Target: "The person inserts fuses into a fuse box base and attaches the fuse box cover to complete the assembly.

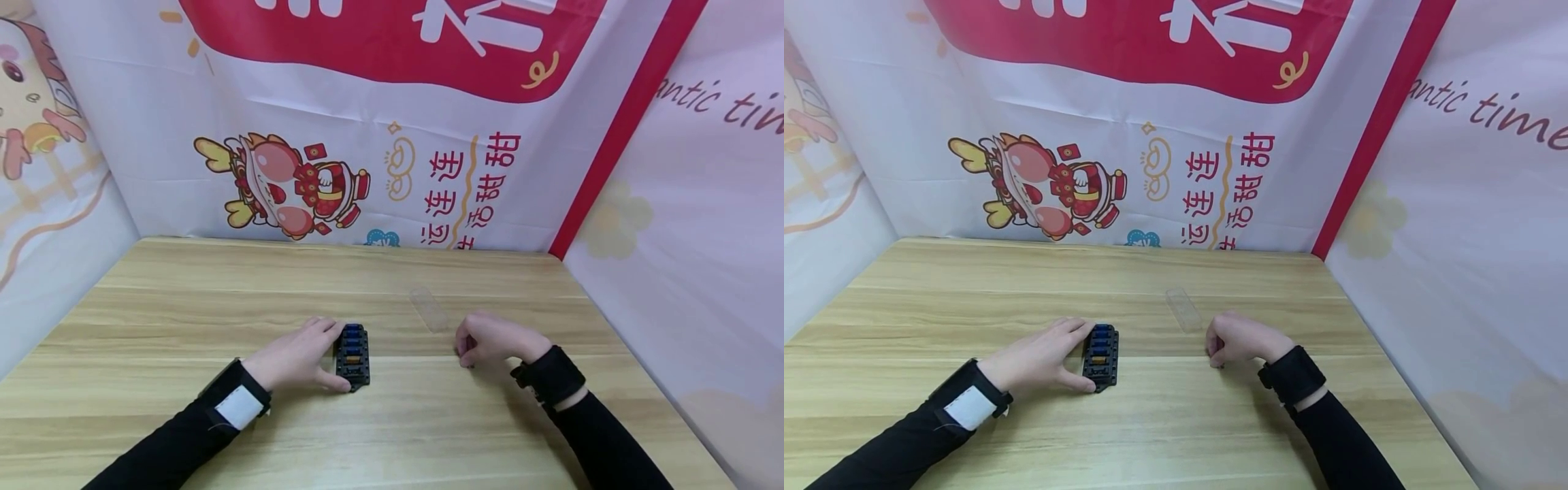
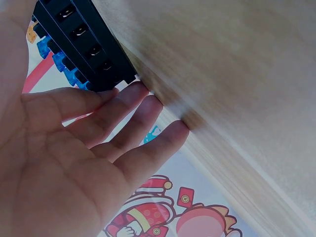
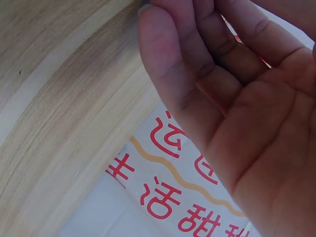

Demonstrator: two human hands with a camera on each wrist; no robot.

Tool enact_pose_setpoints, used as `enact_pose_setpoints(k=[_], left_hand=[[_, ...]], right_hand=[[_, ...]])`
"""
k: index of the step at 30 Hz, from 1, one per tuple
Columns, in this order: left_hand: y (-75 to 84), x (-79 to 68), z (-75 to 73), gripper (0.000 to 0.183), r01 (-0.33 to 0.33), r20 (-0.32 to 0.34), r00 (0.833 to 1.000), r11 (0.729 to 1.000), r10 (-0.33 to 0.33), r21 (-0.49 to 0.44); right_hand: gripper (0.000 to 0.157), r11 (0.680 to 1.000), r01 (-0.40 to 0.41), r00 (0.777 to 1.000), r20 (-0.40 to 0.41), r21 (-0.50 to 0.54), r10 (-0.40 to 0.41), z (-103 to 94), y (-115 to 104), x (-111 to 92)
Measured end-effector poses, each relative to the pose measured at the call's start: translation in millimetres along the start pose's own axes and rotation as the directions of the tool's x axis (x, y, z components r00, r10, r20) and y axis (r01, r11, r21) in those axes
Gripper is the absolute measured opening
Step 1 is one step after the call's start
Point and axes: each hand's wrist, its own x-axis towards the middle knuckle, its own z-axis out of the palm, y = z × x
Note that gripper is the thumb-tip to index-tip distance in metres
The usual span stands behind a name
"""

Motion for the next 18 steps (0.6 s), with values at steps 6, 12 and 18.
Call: enact_pose_setpoints(k=[6, 12, 18], left_hand=[[-0.5, 0.3, 0.1, 0.108, -0.007, -0.007, 1.0, 1.0, 0.007, 0.005], [-1.5, 1.3, 1.2, 0.108, -0.013, -0.011, 1.0, 1.0, 0.013, 0.018], [-2.3, 1.7, 1.9, 0.109, -0.017, -0.012, 1.0, 1.0, 0.017, 0.02]], right_hand=[[0.013, 1.0, -0.024, 0.999, 0.023, -0.008, 0.024, 1.2, 0.3, -0.7], [0.014, 1.0, -0.013, 1.0, 0.027, -0.01, 0.013, 1.3, 0.7, -1.6], [0.015, 1.0, 0.001, 1.0, 0.031, 0.03, -0.002, -0.9, 1.0, -3.4]])
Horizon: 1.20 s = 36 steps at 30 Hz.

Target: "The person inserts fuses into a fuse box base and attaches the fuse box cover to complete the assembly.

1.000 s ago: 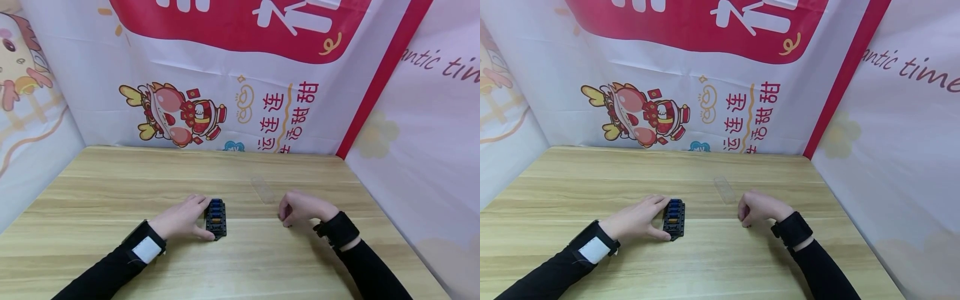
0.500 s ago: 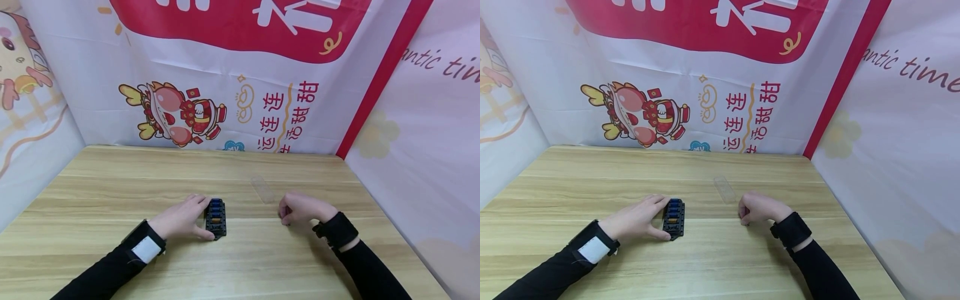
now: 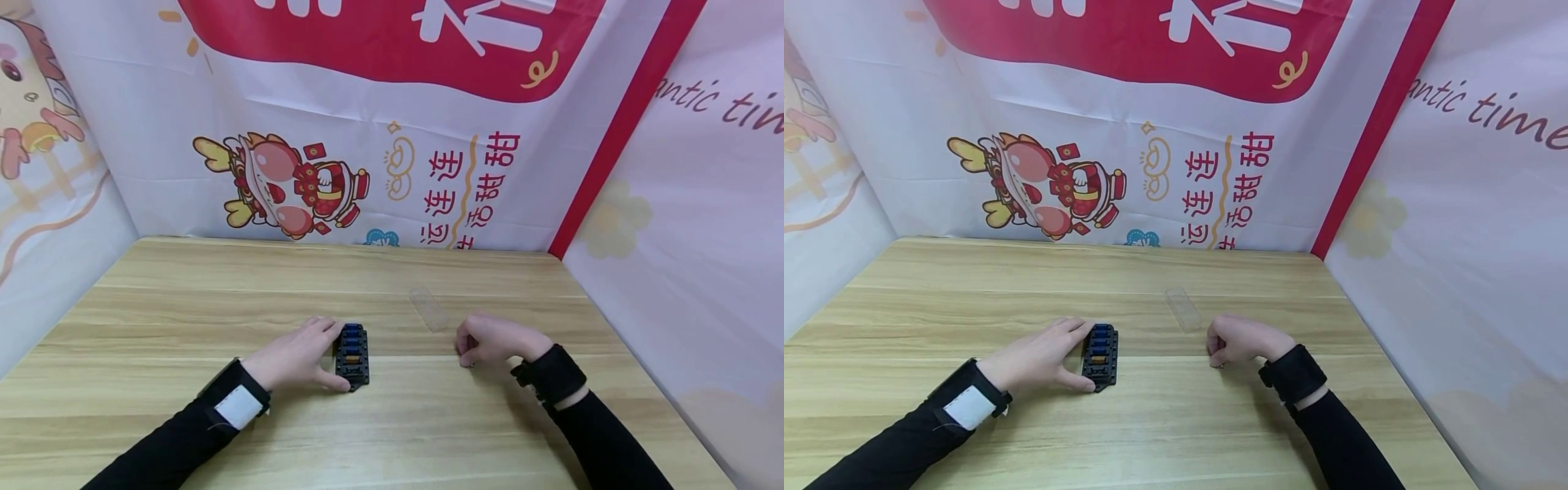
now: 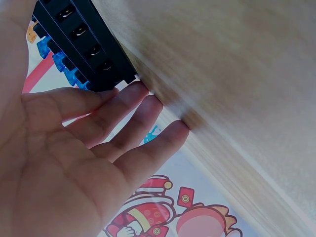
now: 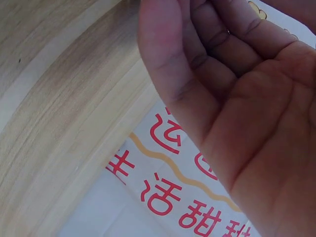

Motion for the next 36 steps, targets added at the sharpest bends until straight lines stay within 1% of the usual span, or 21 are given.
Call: enact_pose_setpoints(k=[5, 10, 15, 20, 23, 26, 32, 36], left_hand=[[0.5, -0.6, -0.5, 0.109, -0.002, -0.002, 1.0, 1.0, 0.002, 0.005], [1.6, -1.5, -1.6, 0.109, -0.003, -0.006, 1.0, 1.0, 0.003, 0.006], [2.3, -1.4, -1.8, 0.109, 0.002, -0.002, 1.0, 1.0, -0.002, 0.005], [3.3, -1.5, -2.3, 0.109, 0.007, 0.0, 1.0, 1.0, -0.007, 0.004], [3.3, -1.6, -2.2, 0.109, 0.009, 0.0, 1.0, 1.0, -0.009, 0.003], [2.9, -1.8, -2.0, 0.109, 0.007, -0.001, 1.0, 1.0, -0.007, 0.006], [1.7, -1.9, -1.3, 0.109, 0.002, -0.006, 1.0, 1.0, -0.002, 0.008], [1.6, -1.9, -1.0, 0.109, 0.001, -0.005, 1.0, 1.0, -0.001, 0.004]], right_hand=[[0.013, 1.0, 0.024, 1.0, 0.007, 0.019, -0.024, -4.1, -0.4, -2.3], [0.011, 0.998, 0.039, 0.999, -0.031, 0.05, -0.037, -7.5, -2.8, -3.4], [0.009, 0.997, 0.056, 0.992, -0.116, 0.044, -0.05, -8.3, -3.5, -1.6], [0.011, 0.997, 0.075, 0.973, -0.218, -0.003, -0.074, -10.0, -4.0, -0.1], [0.011, 0.996, 0.087, 0.963, -0.255, -0.002, -0.085, -11.7, -3.9, 0.3], [0.01, 0.996, 0.089, 0.959, -0.27, 0.007, -0.084, -13.2, -3.2, 0.4], [0.007, 0.995, 0.102, 0.958, -0.27, 0.017, -0.093, -14.9, -3.2, 0.3], [0.008, 0.994, 0.105, 0.95, -0.293, -0.013, -0.105, -14.6, -6.1, 0.2]])
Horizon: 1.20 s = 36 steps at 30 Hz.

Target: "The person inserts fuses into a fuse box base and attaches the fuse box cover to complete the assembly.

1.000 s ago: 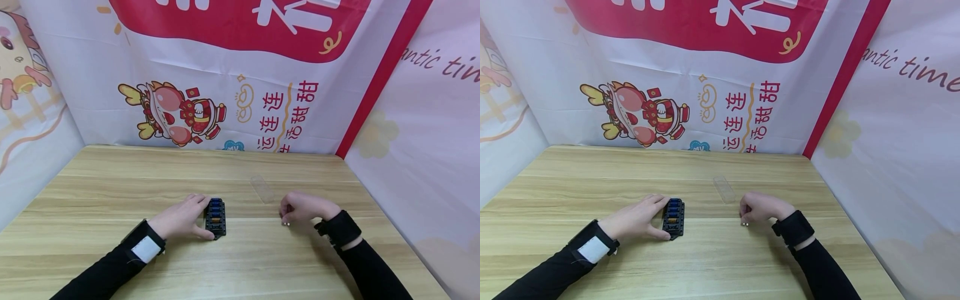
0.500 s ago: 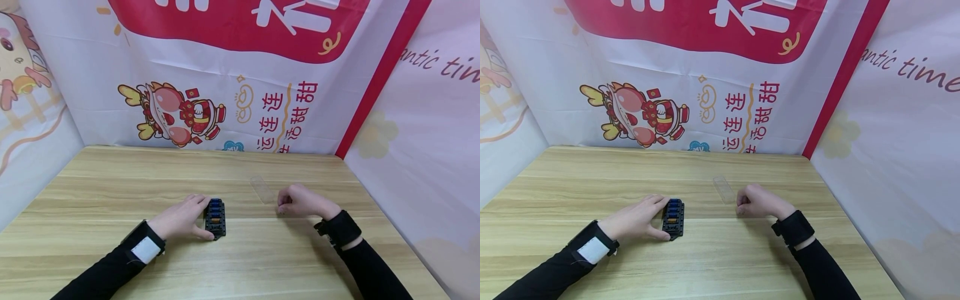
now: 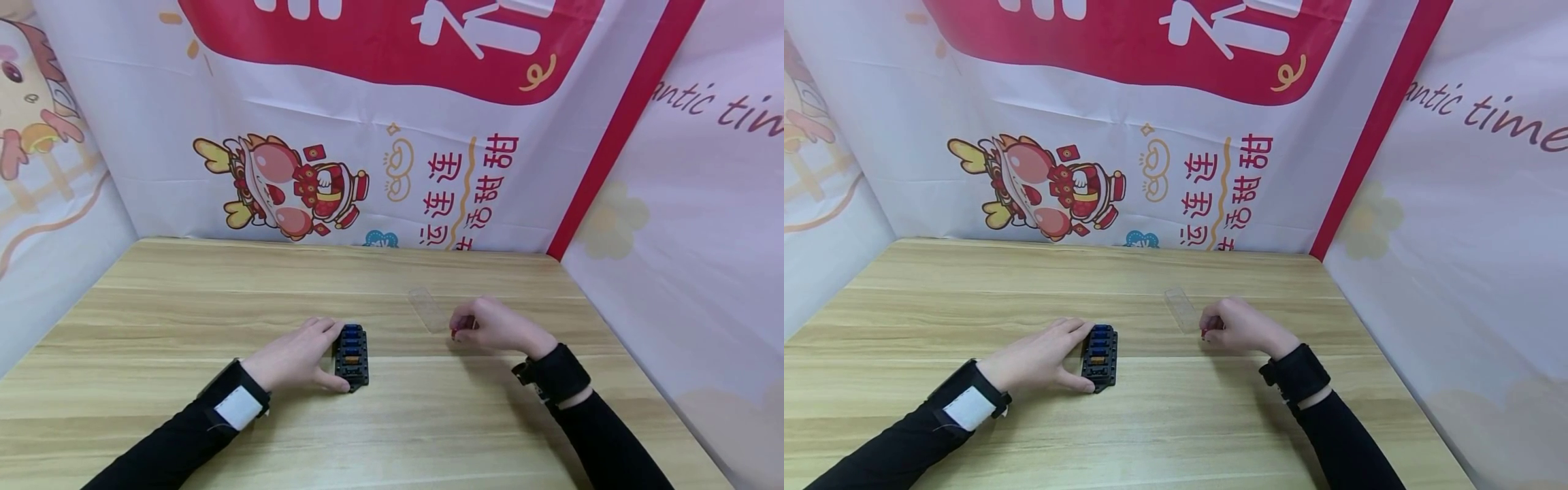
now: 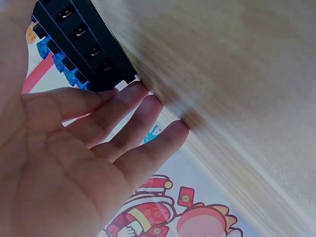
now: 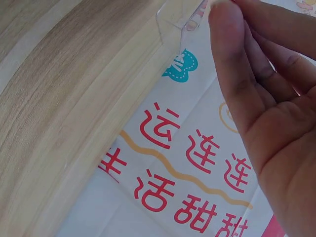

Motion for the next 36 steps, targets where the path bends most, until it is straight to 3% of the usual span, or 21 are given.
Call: enact_pose_setpoints(k=[21, 36], left_hand=[[-0.3, 2.3, -0.6, 0.109, -0.007, 0.005, 1.0, 1.0, 0.007, 0.013], [-0.2, 0.6, 0.3, 0.109, 0.001, 0.005, 1.0, 1.0, -0.001, 0.001]], right_hand=[[0.015, 0.993, 0.111, 0.983, -0.144, -0.04, -0.116, 7.2, -9.1, 6.1], [0.013, 0.982, 0.172, 0.97, -0.16, -0.079, -0.182, 15.2, -29.3, 14.1]])
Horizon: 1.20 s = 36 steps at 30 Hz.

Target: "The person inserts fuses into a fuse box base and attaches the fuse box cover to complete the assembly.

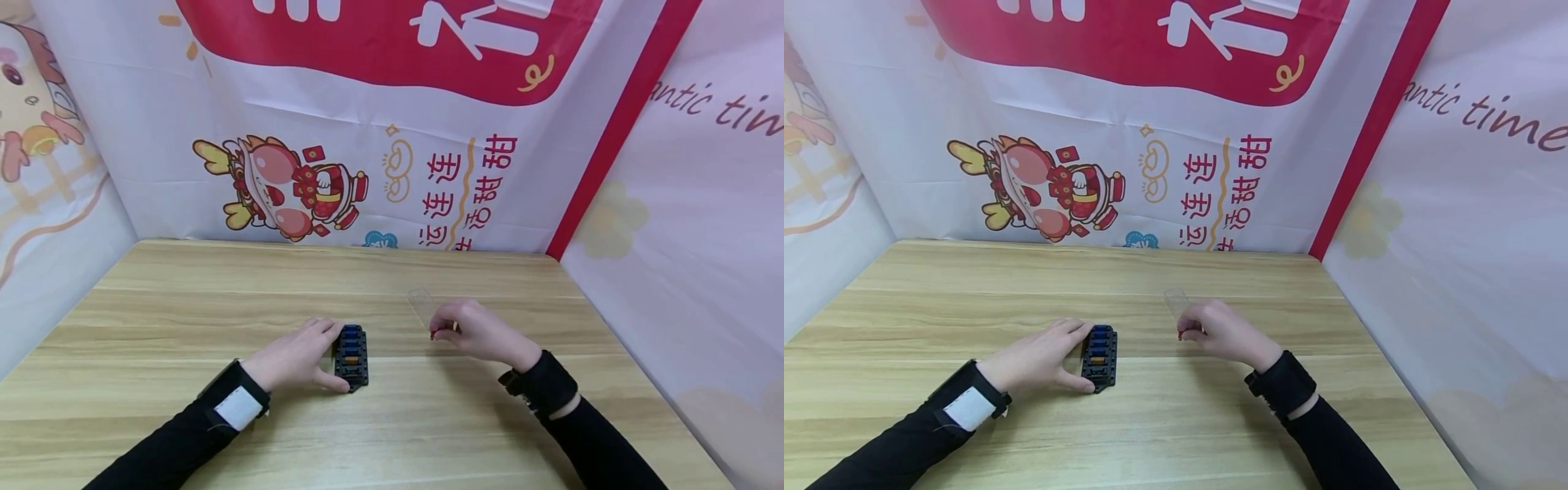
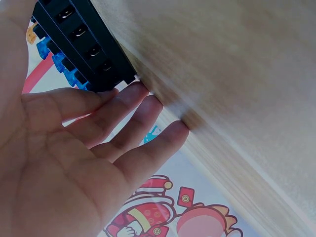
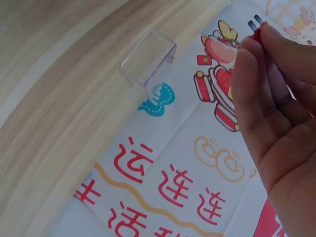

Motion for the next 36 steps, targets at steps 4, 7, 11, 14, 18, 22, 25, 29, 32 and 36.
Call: enact_pose_setpoints(k=[4, 7, 11, 14, 18, 22, 25, 29, 32, 36], left_hand=[[-0.3, -0.2, 0.3, 0.109, -0.003, -0.001, 1.0, 1.0, 0.003, 0.007], [-0.8, -0.1, 0.3, 0.109, -0.001, -0.001, 1.0, 1.0, 0.001, 0.013], [-1.2, 0.3, 0.2, 0.109, 0.0, -0.001, 1.0, 1.0, 0.0, 0.011], [-1.2, 0.1, -0.1, 0.108, -0.003, -0.006, 1.0, 1.0, 0.003, 0.007], [-1.1, -0.2, -0.3, 0.108, -0.009, -0.011, 1.0, 1.0, 0.009, 0.008], [-0.9, -0.1, -0.2, 0.108, -0.005, -0.006, 1.0, 1.0, 0.005, 0.007], [-1.3, -0.1, -0.2, 0.108, 0.001, -0.005, 1.0, 1.0, -0.001, 0.004], [-1.2, -0.5, -0.2, 0.106, -0.004, -0.007, 1.0, 1.0, 0.004, -0.002], [-1.4, -0.2, 0.3, 0.105, -0.014, -0.013, 1.0, 1.0, 0.014, -0.007], [-2.2, 0.7, 0.7, 0.103, -0.027, -0.019, 0.999, 1.0, 0.026, -0.004]], right_hand=[[0.012, 1.0, -0.008, 1.0, -0.004, 0.022, 0.008, 3.0, -5.1, 3.1], [0.011, 0.999, -0.01, 1.0, -0.01, 0.033, 0.01, 5.3, -9.5, 6.1], [0.008, 1.0, 0.016, 1.0, -0.023, 0.019, -0.015, 8.0, -17.5, 10.2], [0.008, 0.999, 0.036, 0.999, -0.035, 0.002, -0.036, 11.2, -23.4, 12.7], [0.009, 0.996, 0.086, 0.994, -0.062, -0.038, -0.088, 17.2, -32.8, 16.0], [0.008, 0.986, 0.149, 0.984, -0.089, -0.071, -0.155, 23.8, -44.9, 21.4], [0.007, 0.982, 0.176, 0.978, -0.103, -0.071, -0.182, 28.3, -54.5, 28.3], [0.006, 0.979, 0.189, 0.975, -0.108, -0.072, -0.196, 34.1, -65.2, 37.3], [0.005, 0.978, 0.197, 0.973, -0.106, -0.066, -0.203, 38.2, -71.6, 43.3], [0.006, 0.978, 0.201, 0.974, -0.092, -0.054, -0.205, 43.2, -79.2, 50.2]])
